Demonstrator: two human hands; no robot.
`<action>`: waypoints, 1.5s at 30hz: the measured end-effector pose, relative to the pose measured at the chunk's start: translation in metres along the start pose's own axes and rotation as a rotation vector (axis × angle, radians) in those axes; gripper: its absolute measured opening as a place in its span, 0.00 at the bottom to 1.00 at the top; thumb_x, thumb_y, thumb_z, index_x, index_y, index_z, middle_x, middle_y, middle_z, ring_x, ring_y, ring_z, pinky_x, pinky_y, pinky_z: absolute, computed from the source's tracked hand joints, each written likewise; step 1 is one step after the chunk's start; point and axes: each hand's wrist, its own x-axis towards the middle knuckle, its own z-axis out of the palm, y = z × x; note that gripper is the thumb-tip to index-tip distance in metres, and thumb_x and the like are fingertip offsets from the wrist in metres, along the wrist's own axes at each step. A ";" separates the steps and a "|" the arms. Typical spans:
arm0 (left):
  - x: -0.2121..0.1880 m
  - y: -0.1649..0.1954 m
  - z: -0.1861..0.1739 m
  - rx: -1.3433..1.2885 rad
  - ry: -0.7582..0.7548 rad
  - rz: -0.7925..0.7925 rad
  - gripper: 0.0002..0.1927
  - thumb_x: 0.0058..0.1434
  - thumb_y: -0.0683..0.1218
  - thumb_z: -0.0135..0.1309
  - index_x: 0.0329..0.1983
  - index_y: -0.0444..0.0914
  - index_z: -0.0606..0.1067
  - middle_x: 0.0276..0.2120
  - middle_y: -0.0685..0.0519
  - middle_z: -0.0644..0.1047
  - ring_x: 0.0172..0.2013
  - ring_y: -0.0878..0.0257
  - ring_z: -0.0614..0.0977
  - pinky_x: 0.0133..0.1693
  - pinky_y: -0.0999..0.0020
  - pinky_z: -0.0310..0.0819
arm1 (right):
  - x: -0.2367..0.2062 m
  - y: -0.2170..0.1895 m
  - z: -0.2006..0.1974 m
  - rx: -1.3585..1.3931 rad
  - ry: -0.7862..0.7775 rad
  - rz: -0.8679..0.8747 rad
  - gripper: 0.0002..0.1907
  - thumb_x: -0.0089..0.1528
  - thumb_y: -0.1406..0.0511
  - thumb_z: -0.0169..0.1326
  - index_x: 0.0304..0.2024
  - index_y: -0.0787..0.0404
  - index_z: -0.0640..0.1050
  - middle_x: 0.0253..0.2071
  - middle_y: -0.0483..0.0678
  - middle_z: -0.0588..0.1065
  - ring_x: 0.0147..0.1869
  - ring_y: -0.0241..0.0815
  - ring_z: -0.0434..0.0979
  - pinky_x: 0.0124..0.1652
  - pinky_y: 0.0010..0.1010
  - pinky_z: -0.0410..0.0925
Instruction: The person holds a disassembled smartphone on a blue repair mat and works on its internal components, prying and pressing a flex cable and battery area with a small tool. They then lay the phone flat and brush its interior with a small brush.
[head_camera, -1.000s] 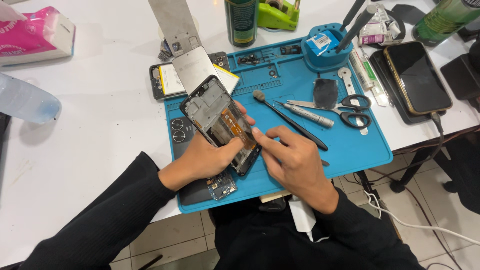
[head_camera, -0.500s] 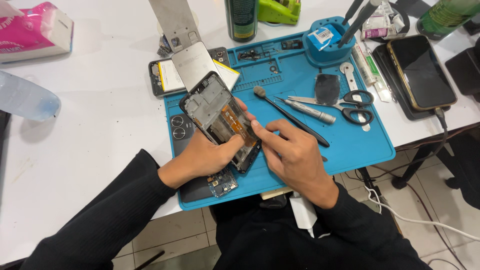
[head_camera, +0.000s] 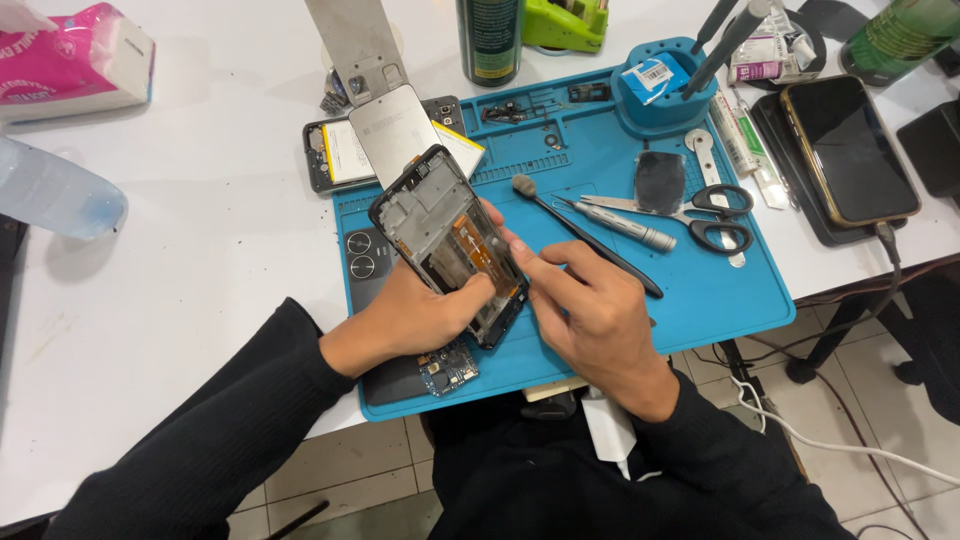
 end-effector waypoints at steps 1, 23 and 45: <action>0.000 0.000 0.001 0.027 0.008 0.020 0.23 0.60 0.35 0.50 0.60 0.35 0.65 0.49 0.51 0.77 0.53 0.65 0.80 0.54 0.67 0.79 | 0.001 0.000 0.001 -0.007 -0.002 0.002 0.21 0.58 0.77 0.60 0.54 0.64 0.80 0.40 0.50 0.75 0.31 0.43 0.74 0.31 0.33 0.68; 0.000 -0.003 -0.001 0.133 0.003 0.109 0.22 0.63 0.37 0.53 0.60 0.34 0.65 0.44 0.53 0.76 0.45 0.68 0.79 0.46 0.70 0.77 | 0.005 -0.002 0.008 -0.005 -0.050 0.040 0.23 0.60 0.77 0.60 0.58 0.63 0.78 0.40 0.50 0.75 0.30 0.41 0.74 0.31 0.31 0.68; -0.010 0.002 0.000 0.102 -0.059 0.086 0.21 0.63 0.36 0.50 0.59 0.36 0.67 0.37 0.56 0.75 0.36 0.69 0.77 0.38 0.72 0.75 | 0.005 -0.008 0.011 -0.001 0.030 -0.001 0.26 0.58 0.80 0.57 0.59 0.65 0.77 0.43 0.52 0.76 0.35 0.43 0.78 0.34 0.31 0.71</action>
